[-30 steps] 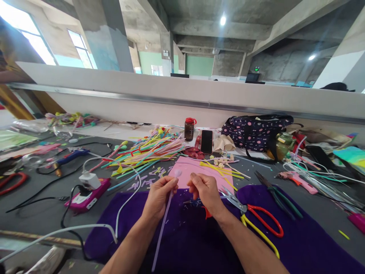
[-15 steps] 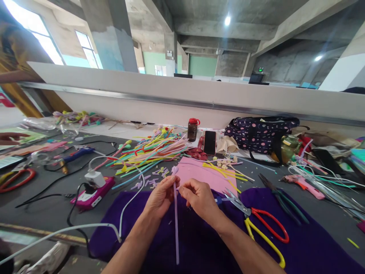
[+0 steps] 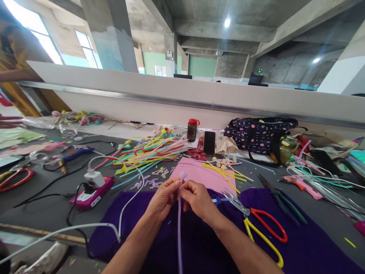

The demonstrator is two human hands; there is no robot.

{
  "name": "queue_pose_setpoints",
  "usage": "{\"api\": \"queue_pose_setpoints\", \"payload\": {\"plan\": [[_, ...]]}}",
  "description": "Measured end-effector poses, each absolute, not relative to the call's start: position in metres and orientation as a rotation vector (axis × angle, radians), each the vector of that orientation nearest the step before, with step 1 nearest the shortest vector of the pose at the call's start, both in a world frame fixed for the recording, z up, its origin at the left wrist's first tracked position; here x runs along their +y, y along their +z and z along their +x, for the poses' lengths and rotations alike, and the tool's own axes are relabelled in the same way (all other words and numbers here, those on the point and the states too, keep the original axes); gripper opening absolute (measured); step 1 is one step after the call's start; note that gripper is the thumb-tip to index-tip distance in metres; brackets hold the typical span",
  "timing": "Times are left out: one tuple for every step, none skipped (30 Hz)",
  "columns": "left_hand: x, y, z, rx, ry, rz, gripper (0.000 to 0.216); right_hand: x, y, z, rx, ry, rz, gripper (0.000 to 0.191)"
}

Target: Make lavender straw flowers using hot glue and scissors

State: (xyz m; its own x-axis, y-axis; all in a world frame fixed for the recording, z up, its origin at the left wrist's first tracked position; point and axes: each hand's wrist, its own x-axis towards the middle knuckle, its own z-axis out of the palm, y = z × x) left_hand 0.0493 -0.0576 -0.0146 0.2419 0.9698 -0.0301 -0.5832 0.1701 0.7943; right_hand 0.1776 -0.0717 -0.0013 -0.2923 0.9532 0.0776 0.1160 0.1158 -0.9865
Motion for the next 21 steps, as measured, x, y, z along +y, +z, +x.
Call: {"api": "queue_pose_setpoints", "payload": {"plan": [[-0.058,-0.014,0.049,0.621,1.202,0.747,0.013,-0.072,0.000,0.179,-1.563,1.308,-1.072,0.017],[-0.058,-0.013,0.049,0.617,1.195,0.733,0.014,-0.073,0.001,0.180,-1.559,1.336,-1.064,0.017],[-0.058,-0.012,0.048,0.616,1.188,0.719,0.015,-0.073,0.002,0.181,-1.559,1.360,-1.056,0.016],[-0.058,-0.011,0.048,0.618,1.178,0.709,0.017,-0.074,0.003,0.182,-1.563,1.382,-1.047,0.016],[-0.057,-0.011,0.048,0.622,1.167,0.701,0.018,-0.074,0.004,0.183,-1.570,1.402,-1.036,0.015],[-0.057,-0.011,0.048,0.625,1.154,0.696,0.019,-0.074,0.005,0.184,-1.578,1.419,-1.027,0.015],[-0.057,-0.011,0.048,0.624,1.144,0.694,0.021,-0.075,0.005,0.185,-1.587,1.432,-1.023,0.015],[-0.057,-0.012,0.048,0.621,1.137,0.692,0.021,-0.075,0.006,0.185,-1.596,1.443,-1.019,0.015],[-0.057,-0.013,0.047,0.618,1.131,0.691,0.022,-0.075,0.006,0.186,-1.605,1.452,-1.015,0.016],[-0.056,-0.014,0.047,0.617,1.131,0.692,0.022,-0.074,0.005,0.187,-1.611,1.459,-1.011,0.016],[-0.056,-0.015,0.047,0.619,1.134,0.693,0.022,-0.074,0.005,0.187,-1.614,1.465,-1.007,0.017],[-0.056,-0.015,0.047,0.626,1.142,0.692,0.021,-0.074,0.004,0.188,-1.615,1.472,-1.005,0.017],[-0.055,-0.016,0.046,0.639,1.155,0.688,0.020,-0.073,0.003,0.189,-1.615,1.481,-1.003,0.017],[-0.055,-0.016,0.046,0.654,1.167,0.683,0.018,-0.073,0.002,0.189,-1.614,1.493,-1.003,0.017],[-0.055,-0.016,0.045,0.667,1.176,0.677,0.018,-0.073,0.001,0.190,-1.613,1.505,-1.001,0.017],[-0.055,-0.015,0.045,0.672,1.180,0.675,0.017,-0.072,0.000,0.190,-1.613,1.516,-0.998,0.017],[-0.056,-0.014,0.045,0.664,1.176,0.680,0.018,-0.072,-0.001,0.191,-1.616,1.522,-0.993,0.017],[-0.056,-0.014,0.044,0.646,1.166,0.691,0.018,-0.071,-0.001,0.191,-1.620,1.522,-0.986,0.018],[-0.057,-0.013,0.044,0.622,1.149,0.706,0.019,-0.071,-0.002,0.192,-1.627,1.516,-0.977,0.018],[-0.058,-0.012,0.044,0.598,1.129,0.721,0.020,-0.070,-0.003,0.192,-1.634,1.507,-0.966,0.018],[-0.058,-0.012,0.044,0.582,1.111,0.734,0.020,-0.070,-0.003,0.193,-1.641,1.497,-0.956,0.018]]}}
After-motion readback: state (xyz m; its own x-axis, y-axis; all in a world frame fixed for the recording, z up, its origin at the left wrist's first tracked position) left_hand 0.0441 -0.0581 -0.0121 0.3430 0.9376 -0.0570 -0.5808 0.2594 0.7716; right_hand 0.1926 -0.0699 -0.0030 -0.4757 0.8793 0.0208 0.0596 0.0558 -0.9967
